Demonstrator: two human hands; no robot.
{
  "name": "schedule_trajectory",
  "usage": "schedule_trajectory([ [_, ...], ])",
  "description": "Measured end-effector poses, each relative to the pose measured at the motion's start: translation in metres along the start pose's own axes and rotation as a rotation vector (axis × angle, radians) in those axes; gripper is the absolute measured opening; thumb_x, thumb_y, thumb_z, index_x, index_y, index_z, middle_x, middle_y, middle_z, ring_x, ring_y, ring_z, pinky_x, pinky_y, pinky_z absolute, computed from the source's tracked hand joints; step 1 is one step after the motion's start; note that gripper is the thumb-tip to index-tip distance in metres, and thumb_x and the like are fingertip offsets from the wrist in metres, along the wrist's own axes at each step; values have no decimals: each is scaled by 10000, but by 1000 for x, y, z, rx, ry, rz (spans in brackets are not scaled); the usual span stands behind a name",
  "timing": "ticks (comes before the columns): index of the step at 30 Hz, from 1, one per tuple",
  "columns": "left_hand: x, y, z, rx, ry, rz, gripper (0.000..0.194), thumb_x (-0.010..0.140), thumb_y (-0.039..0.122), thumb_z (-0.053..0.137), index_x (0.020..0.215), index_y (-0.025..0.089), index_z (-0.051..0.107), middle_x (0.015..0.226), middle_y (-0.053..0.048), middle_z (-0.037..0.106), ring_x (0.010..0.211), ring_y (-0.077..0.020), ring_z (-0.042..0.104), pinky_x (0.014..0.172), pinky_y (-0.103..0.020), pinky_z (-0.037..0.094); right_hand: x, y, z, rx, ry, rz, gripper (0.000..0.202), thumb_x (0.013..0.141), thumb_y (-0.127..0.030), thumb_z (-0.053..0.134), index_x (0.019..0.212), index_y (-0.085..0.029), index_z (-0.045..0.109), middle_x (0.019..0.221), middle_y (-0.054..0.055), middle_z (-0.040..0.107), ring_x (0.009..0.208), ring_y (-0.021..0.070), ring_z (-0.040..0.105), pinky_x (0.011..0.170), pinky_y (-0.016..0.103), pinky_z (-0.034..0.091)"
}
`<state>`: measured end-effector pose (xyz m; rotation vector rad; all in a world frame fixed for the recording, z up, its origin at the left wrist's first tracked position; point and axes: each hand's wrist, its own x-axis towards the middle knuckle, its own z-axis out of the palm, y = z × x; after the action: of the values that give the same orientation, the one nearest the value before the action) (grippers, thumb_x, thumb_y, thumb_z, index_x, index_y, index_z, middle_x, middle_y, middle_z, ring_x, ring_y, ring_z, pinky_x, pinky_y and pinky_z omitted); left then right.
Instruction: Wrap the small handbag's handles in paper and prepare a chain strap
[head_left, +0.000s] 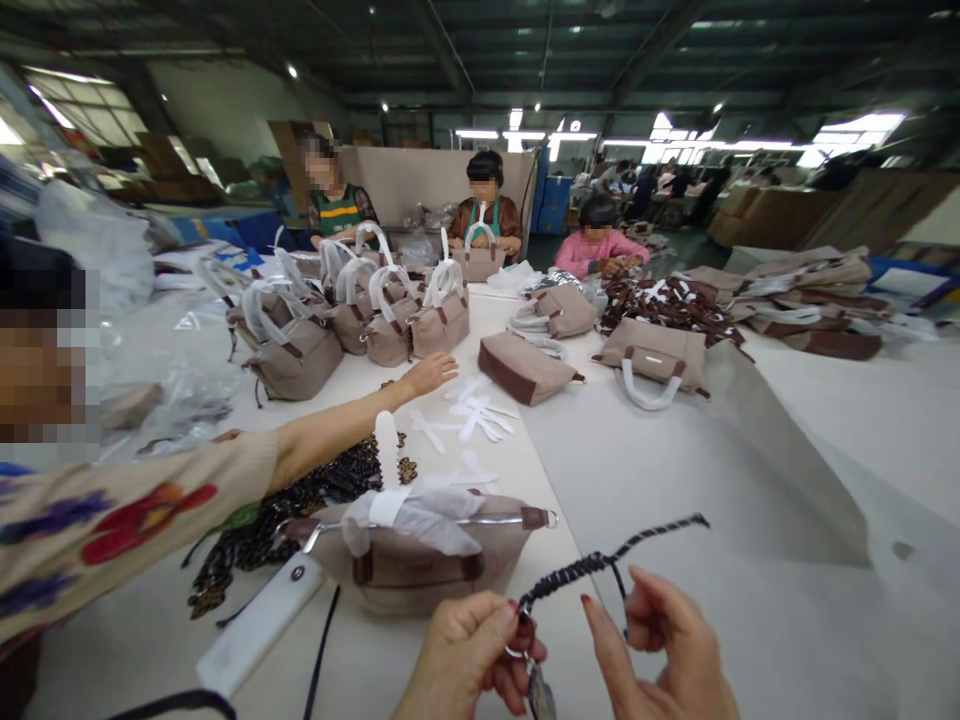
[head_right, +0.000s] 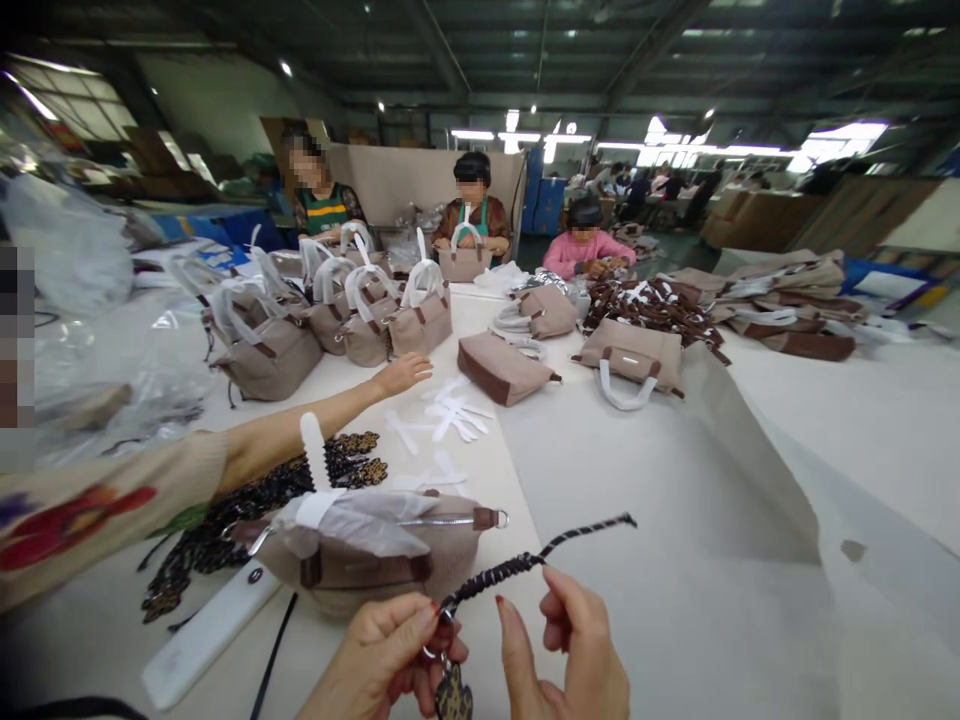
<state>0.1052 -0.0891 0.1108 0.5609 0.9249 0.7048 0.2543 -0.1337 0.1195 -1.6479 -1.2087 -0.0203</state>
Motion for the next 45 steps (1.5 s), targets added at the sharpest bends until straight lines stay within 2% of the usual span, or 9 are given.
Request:
schedule_trajectory([
  [2, 0, -2, -3, 28, -4, -1, 481, 552, 547, 756, 606, 86, 630, 621, -93, 695, 398, -70, 542, 361, -151, 425, 1, -3, 3, 38, -16, -209, 351, 805, -172, 603, 1138, -200, 494, 848, 39, 544, 661, 145, 521, 625, 254, 434],
  [5, -1, -3, -6, 58, -44, 7, 491, 556, 566, 743, 595, 91, 625, 548, -61, 655, 385, -75, 536, 360, -158, 425, 1, 1, 11, 164, -326, -444, 418, 819, -84, 510, 1210, -228, 475, 1062, 76, 595, 977, 206, 550, 871, 324, 416],
  [9, -4, -2, -8, 27, -47, -27, 483, 526, 560, 760, 548, 110, 586, 423, 12, 542, 344, -69, 500, 342, -157, 418, -3, 5, 20, 414, -766, -120, 264, 894, -193, 420, 1123, -264, 530, 945, 26, 629, 891, 167, 594, 791, 272, 463],
  [12, -5, -4, -14, -21, -75, -97, 487, 497, 546, 780, 567, 105, 587, 487, -19, 595, 357, -74, 515, 336, -163, 428, -7, 3, 22, 553, -905, 93, 198, 910, -296, 404, 906, -246, 595, 771, 0, 574, 725, 138, 582, 644, 225, 459],
  [18, -11, -8, -26, -64, -141, -111, 456, 501, 406, 840, 747, 109, 597, 575, -39, 666, 451, -94, 602, 460, -179, 498, -13, 2, 21, 529, -870, 205, 229, 899, -364, 425, 783, -225, 566, 727, -11, 531, 696, 129, 543, 653, 222, 422],
  [31, -15, 3, -25, -71, -64, -181, 424, 592, 493, 746, 663, 124, 551, 669, -54, 672, 451, -131, 629, 370, -167, 447, -8, 11, 26, 406, -1038, -41, 254, 927, -261, 351, 880, -218, 596, 777, 27, 599, 745, 154, 589, 685, 252, 481],
  [38, -15, -5, -23, -165, 117, -149, 392, 468, 415, 837, 582, 97, 638, 552, -23, 631, 451, -86, 563, 399, -156, 370, -13, 11, 28, 346, -662, -316, 244, 827, -113, 510, 1053, -194, 555, 928, 81, 619, 875, 184, 598, 754, 275, 515],
  [41, -16, -9, -23, -262, 134, -124, 321, 474, 340, 851, 604, 115, 663, 553, -3, 620, 482, -76, 532, 453, -171, 364, -20, 7, 31, 371, -692, -380, 150, 793, -120, 562, 925, -192, 569, 768, 46, 593, 716, 165, 589, 618, 246, 520],
  [45, -16, -2, -21, -272, 124, -92, 235, 560, 282, 799, 582, 106, 645, 631, -24, 630, 560, -87, 530, 504, -188, 373, -32, 6, 36, 341, -688, -374, 207, 808, -86, 544, 984, -190, 573, 798, 61, 600, 731, 158, 608, 622, 233, 535],
])
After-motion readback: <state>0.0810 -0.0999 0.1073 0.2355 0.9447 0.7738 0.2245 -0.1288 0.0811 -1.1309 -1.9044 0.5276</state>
